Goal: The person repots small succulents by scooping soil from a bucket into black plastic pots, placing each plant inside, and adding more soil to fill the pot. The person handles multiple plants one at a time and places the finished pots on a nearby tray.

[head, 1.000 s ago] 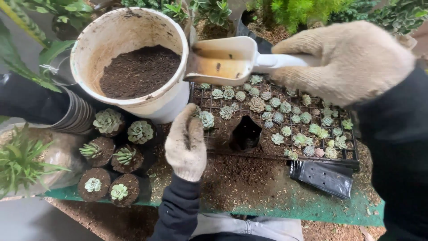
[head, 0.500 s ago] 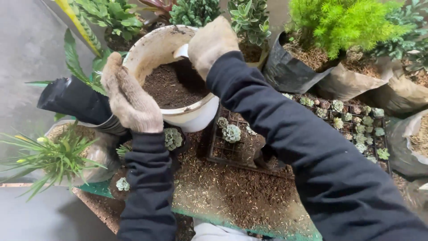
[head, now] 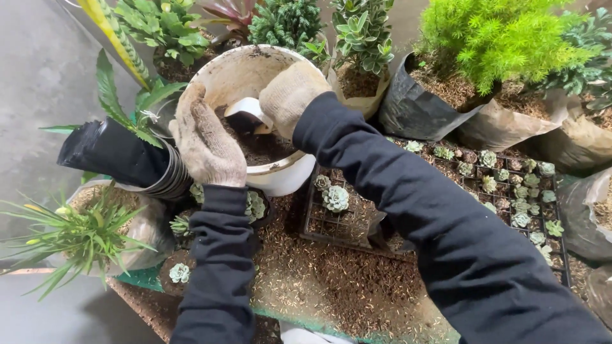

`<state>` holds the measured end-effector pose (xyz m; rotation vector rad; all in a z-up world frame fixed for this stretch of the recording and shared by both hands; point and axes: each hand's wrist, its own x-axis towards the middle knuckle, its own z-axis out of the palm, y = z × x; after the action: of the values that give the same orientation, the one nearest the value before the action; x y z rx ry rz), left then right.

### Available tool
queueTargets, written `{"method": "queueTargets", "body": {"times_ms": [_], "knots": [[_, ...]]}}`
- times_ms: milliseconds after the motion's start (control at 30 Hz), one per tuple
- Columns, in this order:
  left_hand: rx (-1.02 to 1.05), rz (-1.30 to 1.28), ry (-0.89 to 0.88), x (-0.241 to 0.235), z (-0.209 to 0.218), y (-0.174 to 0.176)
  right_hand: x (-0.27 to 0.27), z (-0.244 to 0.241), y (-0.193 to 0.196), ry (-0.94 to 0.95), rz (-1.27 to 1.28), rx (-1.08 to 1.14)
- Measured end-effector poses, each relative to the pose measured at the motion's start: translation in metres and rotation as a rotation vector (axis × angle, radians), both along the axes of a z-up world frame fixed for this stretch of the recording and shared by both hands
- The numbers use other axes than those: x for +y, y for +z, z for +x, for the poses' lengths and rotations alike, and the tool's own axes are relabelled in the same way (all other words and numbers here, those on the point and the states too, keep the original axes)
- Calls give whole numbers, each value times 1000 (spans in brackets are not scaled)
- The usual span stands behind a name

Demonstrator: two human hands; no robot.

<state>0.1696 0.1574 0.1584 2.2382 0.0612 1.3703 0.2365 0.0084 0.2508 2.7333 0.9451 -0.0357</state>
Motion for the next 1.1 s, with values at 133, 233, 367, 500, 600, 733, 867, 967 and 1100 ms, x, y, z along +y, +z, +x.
{"method": "queueTargets", "body": {"times_ms": [133,233,367,500,600,733,867,967,1100], "knots": [[1,-17,-19,1,-1,0,-6,-2,-6,41,5,-14],[202,35,56,8,1,-7,-22,-16,7,23,70,82],[397,146,105,11,5,-11,-50,-19,9,25,276,233],[292,32,65,10,9,-19,-81,-38,27,-114,510,496],[206,-51,33,11,12,-23,-95,-62,48,-254,635,681],[162,-121,46,3,6,-16,-111,-82,36,-420,847,689],[108,-138,81,5,17,-21,-122,-95,27,-400,1041,614],[147,-75,110,8,11,-25,-129,-97,3,-374,1093,569],[204,130,182,6,-1,-21,-137,-105,-8,-366,1102,545]]}}
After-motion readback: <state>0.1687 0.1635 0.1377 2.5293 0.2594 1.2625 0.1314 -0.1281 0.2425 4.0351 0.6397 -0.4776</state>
